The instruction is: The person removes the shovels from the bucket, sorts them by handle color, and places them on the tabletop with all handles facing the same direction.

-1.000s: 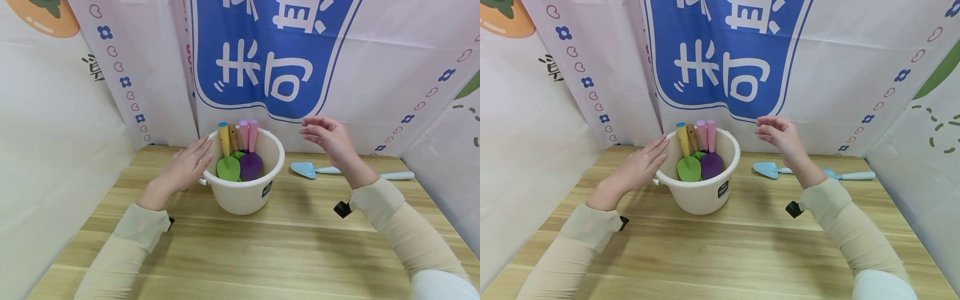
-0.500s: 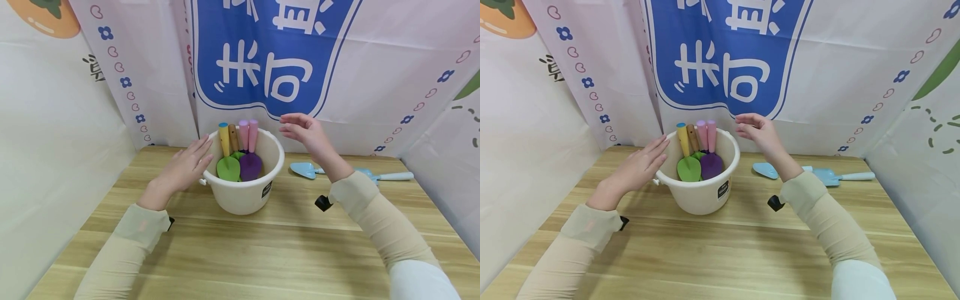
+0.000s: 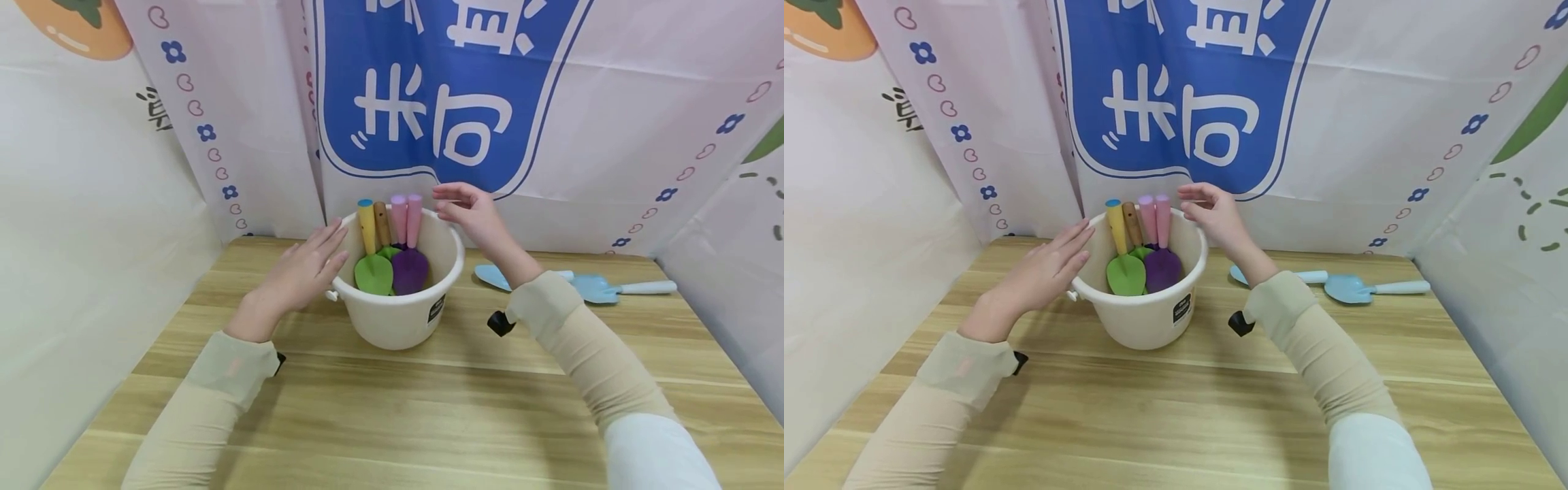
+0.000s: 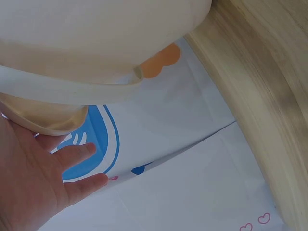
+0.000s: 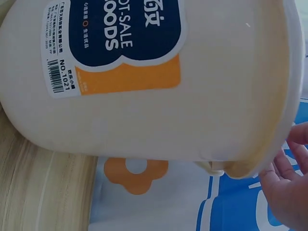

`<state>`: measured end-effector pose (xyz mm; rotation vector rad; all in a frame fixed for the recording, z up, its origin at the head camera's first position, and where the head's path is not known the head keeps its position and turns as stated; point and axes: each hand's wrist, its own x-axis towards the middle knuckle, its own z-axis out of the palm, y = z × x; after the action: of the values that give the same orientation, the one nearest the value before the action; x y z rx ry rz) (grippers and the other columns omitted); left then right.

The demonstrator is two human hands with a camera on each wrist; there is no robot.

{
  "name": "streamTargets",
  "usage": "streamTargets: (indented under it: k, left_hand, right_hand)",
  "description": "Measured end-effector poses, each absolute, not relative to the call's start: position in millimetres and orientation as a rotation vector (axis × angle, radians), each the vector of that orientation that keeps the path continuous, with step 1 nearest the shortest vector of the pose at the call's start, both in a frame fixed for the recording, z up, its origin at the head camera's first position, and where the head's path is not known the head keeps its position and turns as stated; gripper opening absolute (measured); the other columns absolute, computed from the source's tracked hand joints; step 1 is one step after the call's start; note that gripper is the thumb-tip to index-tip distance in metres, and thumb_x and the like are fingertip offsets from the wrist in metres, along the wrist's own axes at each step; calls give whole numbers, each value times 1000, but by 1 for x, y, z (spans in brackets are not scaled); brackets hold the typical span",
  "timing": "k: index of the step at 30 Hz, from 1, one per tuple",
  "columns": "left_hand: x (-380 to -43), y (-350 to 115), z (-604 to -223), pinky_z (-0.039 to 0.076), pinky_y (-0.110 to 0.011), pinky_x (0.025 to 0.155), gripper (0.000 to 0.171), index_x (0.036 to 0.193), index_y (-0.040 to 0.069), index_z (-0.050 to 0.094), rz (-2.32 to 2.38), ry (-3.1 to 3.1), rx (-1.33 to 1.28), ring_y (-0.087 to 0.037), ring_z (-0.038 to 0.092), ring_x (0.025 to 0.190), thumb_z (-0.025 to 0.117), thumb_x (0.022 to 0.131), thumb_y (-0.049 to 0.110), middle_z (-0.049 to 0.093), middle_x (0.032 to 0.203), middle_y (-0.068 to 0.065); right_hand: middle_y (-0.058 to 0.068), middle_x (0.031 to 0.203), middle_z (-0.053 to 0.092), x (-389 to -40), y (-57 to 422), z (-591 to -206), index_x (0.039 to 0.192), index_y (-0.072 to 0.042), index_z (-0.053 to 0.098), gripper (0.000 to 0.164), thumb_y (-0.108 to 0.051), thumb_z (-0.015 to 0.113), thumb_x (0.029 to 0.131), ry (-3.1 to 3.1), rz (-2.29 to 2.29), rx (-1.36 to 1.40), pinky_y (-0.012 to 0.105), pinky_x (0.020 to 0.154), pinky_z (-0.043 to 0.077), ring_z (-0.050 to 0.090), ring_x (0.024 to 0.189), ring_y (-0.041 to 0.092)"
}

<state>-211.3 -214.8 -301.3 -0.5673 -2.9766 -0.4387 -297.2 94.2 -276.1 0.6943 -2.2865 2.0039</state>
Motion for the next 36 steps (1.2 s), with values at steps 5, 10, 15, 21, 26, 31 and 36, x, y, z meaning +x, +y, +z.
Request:
streamTargets:
  k: [5,10,15,21,26,31,36]
  left_hand:
    - [-212,-215,-302,14,-66,120,65,165,12,19,-439,-2976,-561,-36,9,156,22,111,49,9,171,-8]
    - [-212,-216,-301,14,-66,120,65,165,12,19,-442,-2977,-555,-36,8,156,22,111,49,8,172,-7]
    - [-213,-215,-300,15,-67,119,65,165,12,20,-445,-2964,-561,-37,10,155,23,111,49,9,171,-8]
    - [-213,-215,-302,14,-67,120,65,165,12,19,-451,-2971,-562,-36,9,156,23,111,48,8,172,-7]
    - [-213,-215,-302,14,-67,120,64,165,12,19,-450,-2970,-558,-36,9,156,23,111,48,8,172,-7]
    - [-213,-215,-302,14,-67,120,65,165,12,18,-448,-2973,-560,-36,8,156,22,111,49,7,172,-5]
    - [-213,-215,-302,14,-66,120,65,165,13,18,-451,-2976,-560,-36,8,156,23,111,49,7,172,-6]
  right_hand:
    - [24,140,59,-302,87,-279,137,11,56,37,0,59,101,-2297,1987,703,36,103,52,59,126,38]
    - [20,143,58,-306,82,-277,139,7,56,39,-1,61,101,-2314,1964,725,37,107,49,57,131,32]
    - [20,146,56,-309,77,-276,142,6,54,43,-1,62,101,-2335,1959,740,37,111,45,53,135,30]
    - [20,149,53,-311,73,-278,144,7,52,44,1,60,101,-2384,1926,760,38,113,43,51,137,30]
    - [19,151,52,-312,72,-277,146,4,52,46,-1,61,101,-2464,1835,799,40,112,44,52,137,31]
    - [19,146,56,-311,70,-276,145,5,54,46,-2,63,100,-2517,1774,799,42,111,45,55,134,32]
    - [19,146,57,-310,69,-276,144,4,56,44,-2,62,100,-2536,1765,771,42,110,46,55,133,32]
